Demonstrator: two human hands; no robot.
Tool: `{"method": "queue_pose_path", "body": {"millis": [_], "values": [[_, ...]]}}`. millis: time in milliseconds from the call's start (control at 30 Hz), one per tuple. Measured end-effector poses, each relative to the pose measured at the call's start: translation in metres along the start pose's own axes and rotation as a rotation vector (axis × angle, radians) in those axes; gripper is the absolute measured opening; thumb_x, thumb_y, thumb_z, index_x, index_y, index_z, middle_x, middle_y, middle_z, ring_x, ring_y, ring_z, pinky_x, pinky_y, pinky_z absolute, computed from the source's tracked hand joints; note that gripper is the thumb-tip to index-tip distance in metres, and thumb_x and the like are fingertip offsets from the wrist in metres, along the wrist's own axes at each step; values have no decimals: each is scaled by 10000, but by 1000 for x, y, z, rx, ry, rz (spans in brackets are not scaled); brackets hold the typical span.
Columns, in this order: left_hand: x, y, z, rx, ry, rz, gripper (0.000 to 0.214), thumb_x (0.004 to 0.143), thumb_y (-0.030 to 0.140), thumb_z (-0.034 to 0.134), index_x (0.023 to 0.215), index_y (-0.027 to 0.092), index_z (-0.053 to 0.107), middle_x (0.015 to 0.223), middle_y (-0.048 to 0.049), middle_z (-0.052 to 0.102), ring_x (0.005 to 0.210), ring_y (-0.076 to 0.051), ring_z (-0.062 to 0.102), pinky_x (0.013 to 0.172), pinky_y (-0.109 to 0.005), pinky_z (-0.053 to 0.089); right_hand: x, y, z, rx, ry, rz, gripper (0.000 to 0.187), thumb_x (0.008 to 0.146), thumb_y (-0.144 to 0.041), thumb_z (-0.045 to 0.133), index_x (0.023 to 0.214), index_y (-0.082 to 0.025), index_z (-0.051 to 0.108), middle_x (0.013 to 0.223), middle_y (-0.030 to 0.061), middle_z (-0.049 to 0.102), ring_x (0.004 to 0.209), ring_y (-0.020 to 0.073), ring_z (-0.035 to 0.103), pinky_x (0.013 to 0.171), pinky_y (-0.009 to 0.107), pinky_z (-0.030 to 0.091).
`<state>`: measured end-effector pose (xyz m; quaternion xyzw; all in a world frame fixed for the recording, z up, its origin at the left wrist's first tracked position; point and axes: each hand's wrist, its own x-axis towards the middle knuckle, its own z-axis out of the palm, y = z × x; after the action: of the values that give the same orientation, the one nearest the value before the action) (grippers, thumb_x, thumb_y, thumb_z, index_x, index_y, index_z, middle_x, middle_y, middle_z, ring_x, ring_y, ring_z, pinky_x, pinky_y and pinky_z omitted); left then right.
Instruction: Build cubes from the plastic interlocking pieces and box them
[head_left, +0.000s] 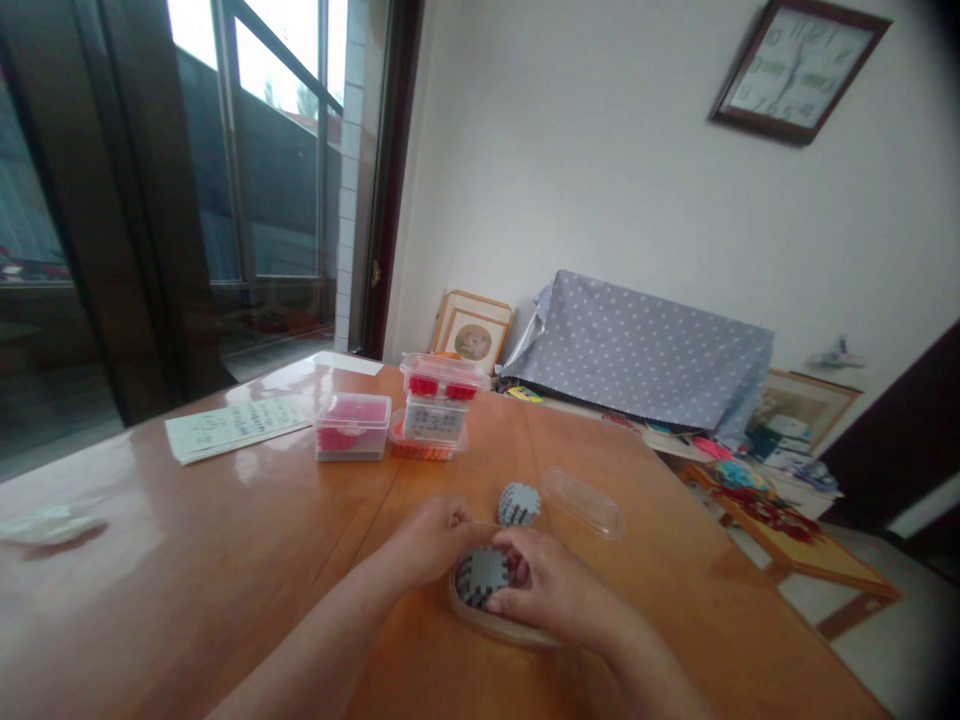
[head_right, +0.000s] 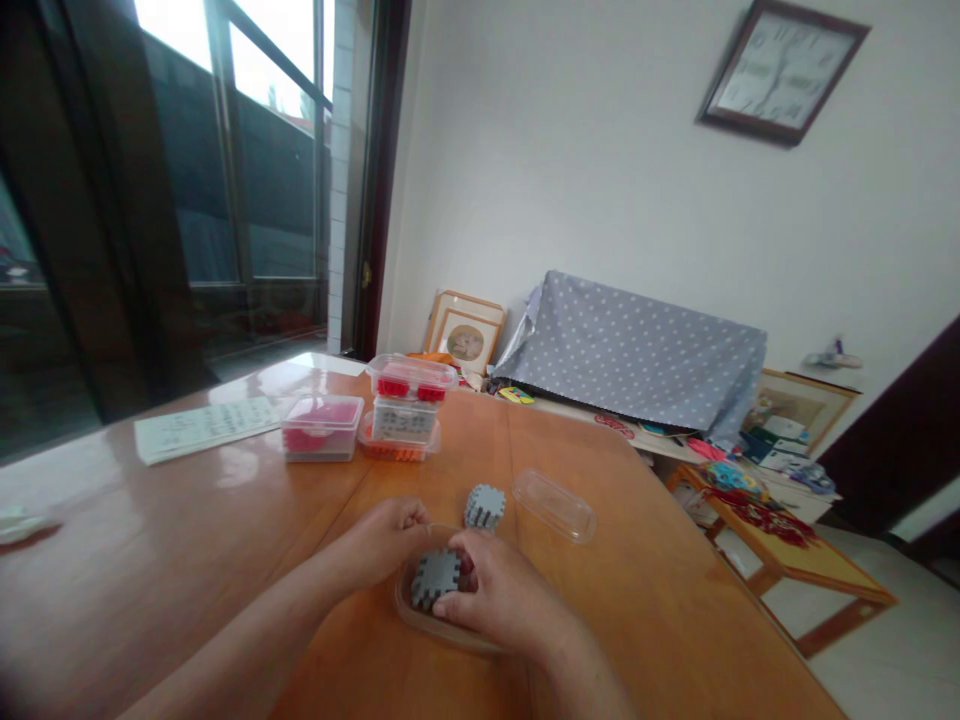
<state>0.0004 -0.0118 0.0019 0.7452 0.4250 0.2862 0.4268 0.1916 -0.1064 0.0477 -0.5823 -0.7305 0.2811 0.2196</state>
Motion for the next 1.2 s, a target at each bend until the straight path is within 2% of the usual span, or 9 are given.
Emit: {"method": "queue_pose_path", "body": {"millis": [267,567,700,800,900,1000,1100,1200], "values": [[-2,7,-2,13,-10,-28,394,735,556,656,738,163,624,624,27,547,575,-120,450,480,-233,233,0,9,3,6,-50,83,467,707,-286,783,1138,-240,612,879,-10,663,742,151,597,600,239,377],[-5,19,-6,19,7,-60,342,720,503,664,747,165,626,651,13,589,608,-136,493,495,-236,255,0,6,7,10,-66,64,502,723,-251,760,1190,-239,578,895,-3,663,769,151,601,612,233,364],[-3,13,-4,33,20,-35,310,748,478,629,736,168,625,651,13,595,617,-140,503,509,-241,275,-2,5,-1,54,-61,79,489,782,-304,737,1230,-237,554,879,2,674,767,159,622,622,241,391],[0,3,0,31,34,-25,314,758,487,620,752,174,631,654,17,596,610,-139,503,501,-241,269,-3,6,-14,96,3,67,401,849,-346,675,1214,-229,559,845,-3,665,737,157,614,630,254,414],[2,-3,2,30,32,-15,318,771,491,612,768,173,633,663,12,612,611,-143,518,498,-240,267,-5,10,-30,101,129,63,334,880,-389,633,1163,-219,584,812,-8,640,721,158,596,626,263,419],[3,-6,2,49,38,-1,264,793,422,577,778,167,643,685,-2,634,627,-152,547,515,-242,282,-7,20,-42,161,208,74,312,896,-425,595,1119,-207,596,749,-20,609,689,160,595,623,272,437],[5,-10,2,98,65,39,184,793,314,531,759,168,637,687,-3,632,639,-153,553,537,-245,293,-8,37,-44,315,279,106,334,882,-481,582,1041,-188,603,753,-10,620,653,150,593,624,275,456],[7,-14,2,121,84,66,174,799,275,494,759,172,628,671,6,613,627,-149,544,535,-247,287,-5,58,-36,447,392,183,371,857,-545,566,931,-183,600,719,-3,626,595,130,558,574,252,425]]}}
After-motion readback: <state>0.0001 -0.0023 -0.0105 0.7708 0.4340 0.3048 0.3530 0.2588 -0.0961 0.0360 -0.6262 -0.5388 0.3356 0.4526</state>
